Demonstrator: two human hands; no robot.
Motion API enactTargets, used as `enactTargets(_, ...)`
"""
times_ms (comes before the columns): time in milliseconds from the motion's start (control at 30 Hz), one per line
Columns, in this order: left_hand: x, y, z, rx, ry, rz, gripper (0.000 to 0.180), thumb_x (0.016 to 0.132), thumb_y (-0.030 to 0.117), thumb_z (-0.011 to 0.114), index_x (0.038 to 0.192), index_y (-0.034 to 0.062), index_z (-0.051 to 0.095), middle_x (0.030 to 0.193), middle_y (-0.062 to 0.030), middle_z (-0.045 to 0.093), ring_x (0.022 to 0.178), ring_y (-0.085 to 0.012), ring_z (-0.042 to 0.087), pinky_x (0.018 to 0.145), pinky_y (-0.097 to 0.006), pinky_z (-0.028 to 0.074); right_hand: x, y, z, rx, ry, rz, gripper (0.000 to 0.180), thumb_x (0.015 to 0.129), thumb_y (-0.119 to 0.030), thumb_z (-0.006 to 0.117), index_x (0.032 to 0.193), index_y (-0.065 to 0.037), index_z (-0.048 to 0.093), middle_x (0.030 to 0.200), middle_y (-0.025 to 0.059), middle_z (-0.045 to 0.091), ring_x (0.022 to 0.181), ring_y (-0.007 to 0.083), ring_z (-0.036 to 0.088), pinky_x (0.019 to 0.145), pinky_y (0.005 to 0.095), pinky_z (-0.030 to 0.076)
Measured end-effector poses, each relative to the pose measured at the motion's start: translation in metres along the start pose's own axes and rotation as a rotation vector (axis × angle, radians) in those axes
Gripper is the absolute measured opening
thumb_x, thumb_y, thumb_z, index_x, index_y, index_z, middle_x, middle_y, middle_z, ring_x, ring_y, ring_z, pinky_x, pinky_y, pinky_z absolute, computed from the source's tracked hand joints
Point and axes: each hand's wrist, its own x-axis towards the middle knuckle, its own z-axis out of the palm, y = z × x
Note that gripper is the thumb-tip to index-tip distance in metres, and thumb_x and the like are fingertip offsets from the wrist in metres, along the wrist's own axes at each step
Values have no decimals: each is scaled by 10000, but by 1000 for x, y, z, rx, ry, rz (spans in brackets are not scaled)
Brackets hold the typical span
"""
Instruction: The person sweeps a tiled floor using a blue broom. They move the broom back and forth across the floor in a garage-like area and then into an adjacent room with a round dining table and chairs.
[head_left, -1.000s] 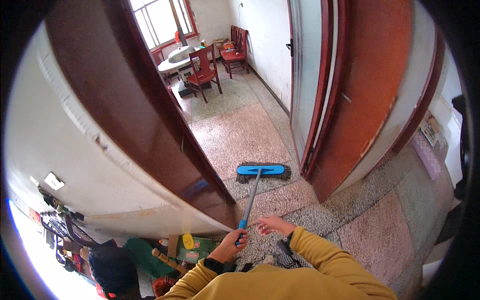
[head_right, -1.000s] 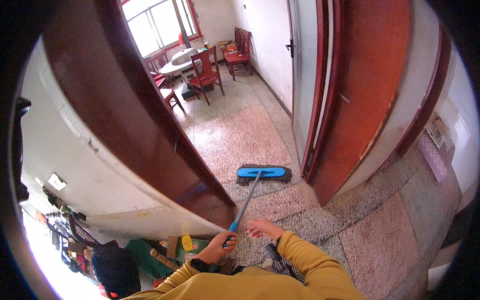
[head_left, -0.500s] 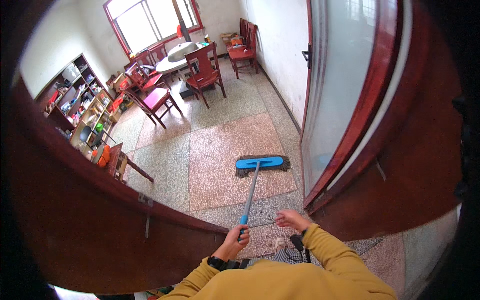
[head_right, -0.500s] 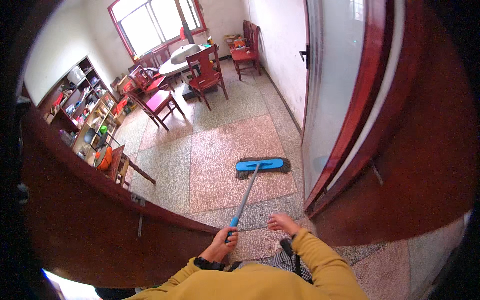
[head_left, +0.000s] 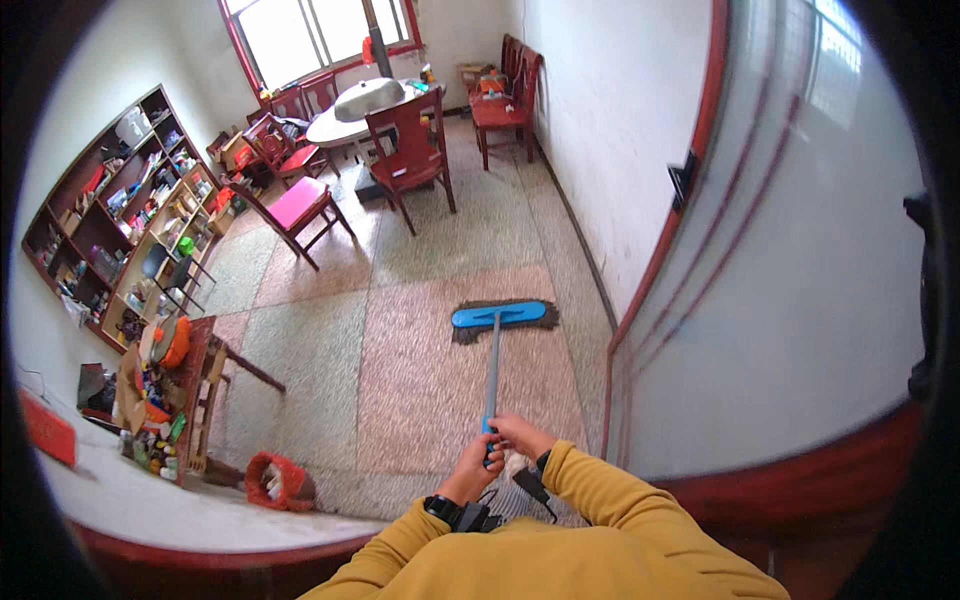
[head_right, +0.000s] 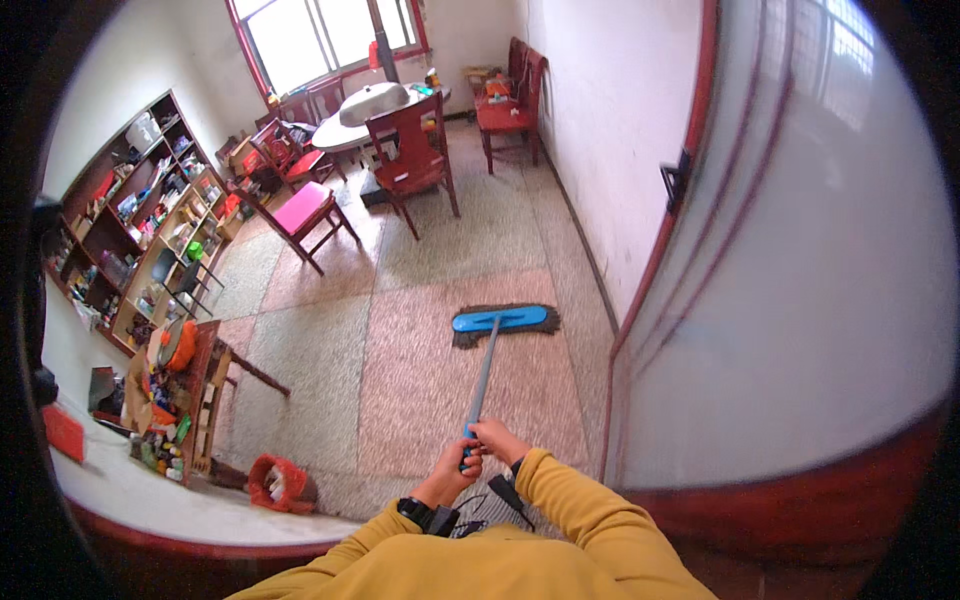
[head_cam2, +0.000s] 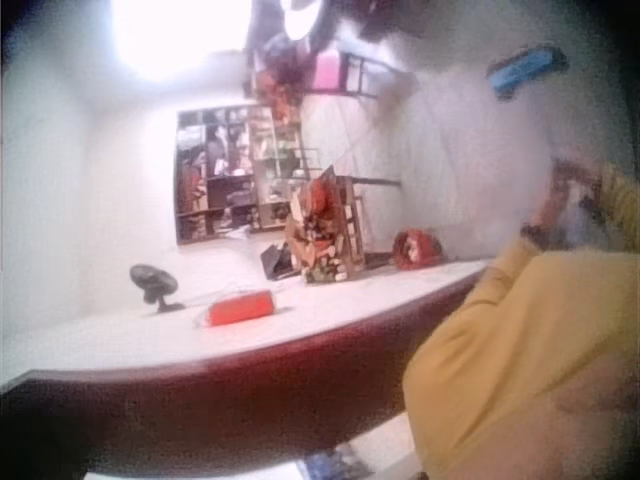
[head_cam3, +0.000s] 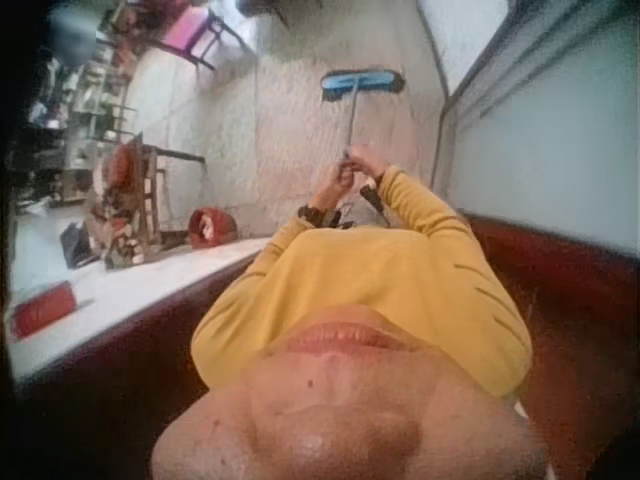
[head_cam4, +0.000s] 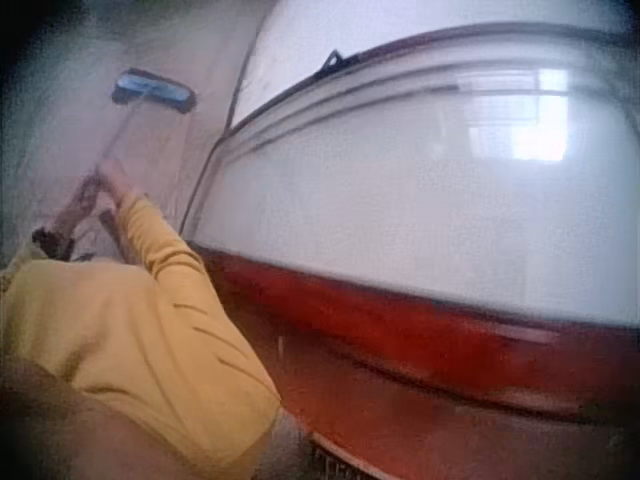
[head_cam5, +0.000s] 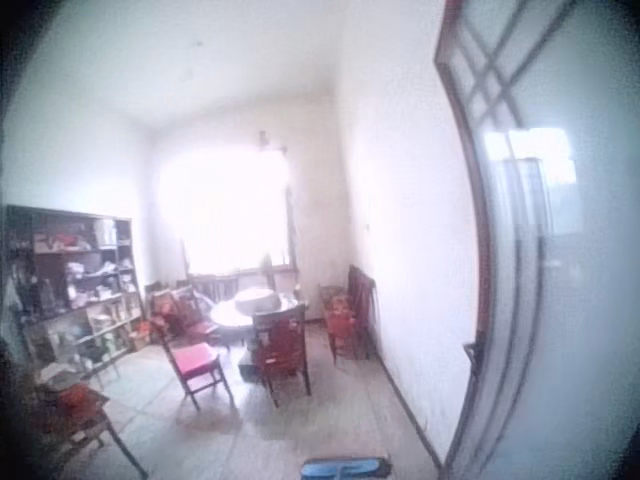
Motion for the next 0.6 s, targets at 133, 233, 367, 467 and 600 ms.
enactTargets(133,68,70,33,78,63,115,113,869,159,396,792,77,405,613,-6,379,430,-75,355,322,-192,254,52,-69,-21,-26,2,-12,188,891,-242,396,907,-67,462,695,5,436,567,118,460,574,289,451)
enactTargets(233,111,129,66,8,42,128,110,863,150,406,800,61,387,615,-11,379,441,-80,364,321,-194,252,81,-120,-54,98,-145,10,278,898,-281,381,1067,-72,456,812,54,544,701,147,558,644,286,469)
enactTargets(367,151,196,102,-74,34,110,86,838,115,420,796,57,374,596,-9,369,419,-78,350,315,-201,256,118,-163,-118,218,-68,90,373,900,-293,363,1168,-41,424,947,117,596,772,185,606,701,330,486)
enactTargets(467,192,238,135,-159,56,103,88,833,107,426,781,68,366,563,-1,347,395,-74,329,299,-201,246,162,-196,-177,162,91,134,352,897,-277,368,1140,-30,434,934,121,595,738,193,604,697,344,491)
enactTargets(600,253,296,195,-195,90,157,107,850,113,416,776,66,355,550,3,336,385,-72,303,309,-204,235,233,-254,-226,121,143,107,311,888,-259,396,1078,-22,461,909,125,594,708,198,600,645,326,494)
